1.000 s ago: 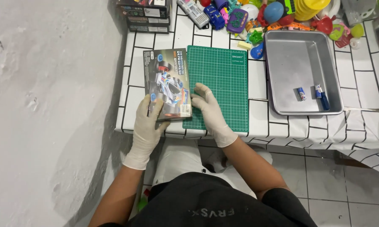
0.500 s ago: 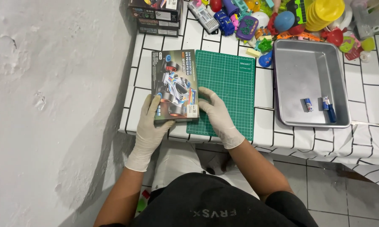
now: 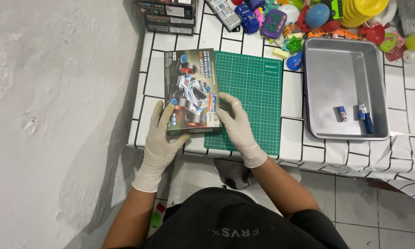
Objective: The person assembles a blue toy car on a green cutting mat. They attach the chassis, wheels, and body, then place the completed car into a gray tray. Finally, they open a new box containing another toy car.
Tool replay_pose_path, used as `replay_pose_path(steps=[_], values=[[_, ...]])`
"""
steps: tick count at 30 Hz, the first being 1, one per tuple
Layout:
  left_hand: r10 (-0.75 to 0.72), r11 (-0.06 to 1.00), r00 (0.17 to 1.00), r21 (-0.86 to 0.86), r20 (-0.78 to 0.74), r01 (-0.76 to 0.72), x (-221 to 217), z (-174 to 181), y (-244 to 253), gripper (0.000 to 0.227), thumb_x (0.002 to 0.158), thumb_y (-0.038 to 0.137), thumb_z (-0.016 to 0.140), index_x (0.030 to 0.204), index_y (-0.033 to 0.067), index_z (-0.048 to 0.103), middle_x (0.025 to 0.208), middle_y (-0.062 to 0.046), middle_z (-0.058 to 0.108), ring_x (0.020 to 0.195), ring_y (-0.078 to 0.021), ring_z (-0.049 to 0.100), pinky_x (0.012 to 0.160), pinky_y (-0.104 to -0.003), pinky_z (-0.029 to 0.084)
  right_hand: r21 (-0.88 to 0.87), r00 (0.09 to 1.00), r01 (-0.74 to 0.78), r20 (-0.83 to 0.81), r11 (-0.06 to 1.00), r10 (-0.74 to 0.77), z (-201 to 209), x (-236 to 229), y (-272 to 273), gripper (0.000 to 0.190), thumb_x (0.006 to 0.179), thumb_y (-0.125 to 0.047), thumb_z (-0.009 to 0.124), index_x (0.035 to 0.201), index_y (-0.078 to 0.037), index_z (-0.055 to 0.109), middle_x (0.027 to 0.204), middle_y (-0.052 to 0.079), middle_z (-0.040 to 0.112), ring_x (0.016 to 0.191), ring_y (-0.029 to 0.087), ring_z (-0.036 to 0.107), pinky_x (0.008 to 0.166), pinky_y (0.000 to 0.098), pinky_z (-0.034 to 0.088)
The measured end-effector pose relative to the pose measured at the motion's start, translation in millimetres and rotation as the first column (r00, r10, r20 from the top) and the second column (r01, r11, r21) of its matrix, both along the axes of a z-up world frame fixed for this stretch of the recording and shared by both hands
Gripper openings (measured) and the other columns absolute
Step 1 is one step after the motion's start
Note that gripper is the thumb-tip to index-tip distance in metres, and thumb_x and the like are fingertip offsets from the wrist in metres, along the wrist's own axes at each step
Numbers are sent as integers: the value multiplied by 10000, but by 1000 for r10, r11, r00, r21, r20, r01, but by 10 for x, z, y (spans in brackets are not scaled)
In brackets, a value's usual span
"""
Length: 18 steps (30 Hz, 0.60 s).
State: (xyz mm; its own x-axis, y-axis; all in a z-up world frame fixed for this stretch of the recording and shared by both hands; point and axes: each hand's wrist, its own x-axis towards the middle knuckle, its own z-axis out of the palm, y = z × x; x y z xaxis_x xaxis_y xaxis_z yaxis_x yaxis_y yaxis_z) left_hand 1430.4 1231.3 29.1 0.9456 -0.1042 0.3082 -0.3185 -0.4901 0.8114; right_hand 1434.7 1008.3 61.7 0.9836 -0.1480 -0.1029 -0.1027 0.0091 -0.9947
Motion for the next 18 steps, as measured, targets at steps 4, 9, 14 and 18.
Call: replay_pose_path(steps=[4,9,14,18], values=[[33,979,989,195,143,-61,39,-63,18,932,707,397,898,1525,250,477,1557,-221,394,1331,-394,541,1133,-465,442,-87,996,-33,81,996,40,2,12,-65,433,1015,-73,580,1443,-38,530,1404,161,477,1305,332,501,1135,508,430],[59,980,979,178,193,-94,81,27,42,897,728,505,859,1514,282,489,1553,-168,433,1298,-337,590,1101,-423,480,-124,988,-26,146,992,45,37,36,-64,443,1014,23,442,1438,-58,540,1399,134,485,1259,283,525,1096,473,463],[94,991,994,-96,58,-89,70,301,14,862,730,349,920,1480,238,509,1550,-169,434,1374,-352,516,1158,-423,421,-445,999,6,-34,896,-24,-168,94,-206,400,976,-131,673,1353,-79,547,1205,114,570,1040,226,599,848,379,569],[110,951,994,-294,17,-101,130,221,6,868,754,359,910,1489,170,488,1543,-167,445,1427,-332,463,1199,-422,349,-646,983,-114,-183,754,-8,-114,157,-49,386,907,-342,788,1179,-96,664,1143,60,640,1087,262,686,879,394,594]])
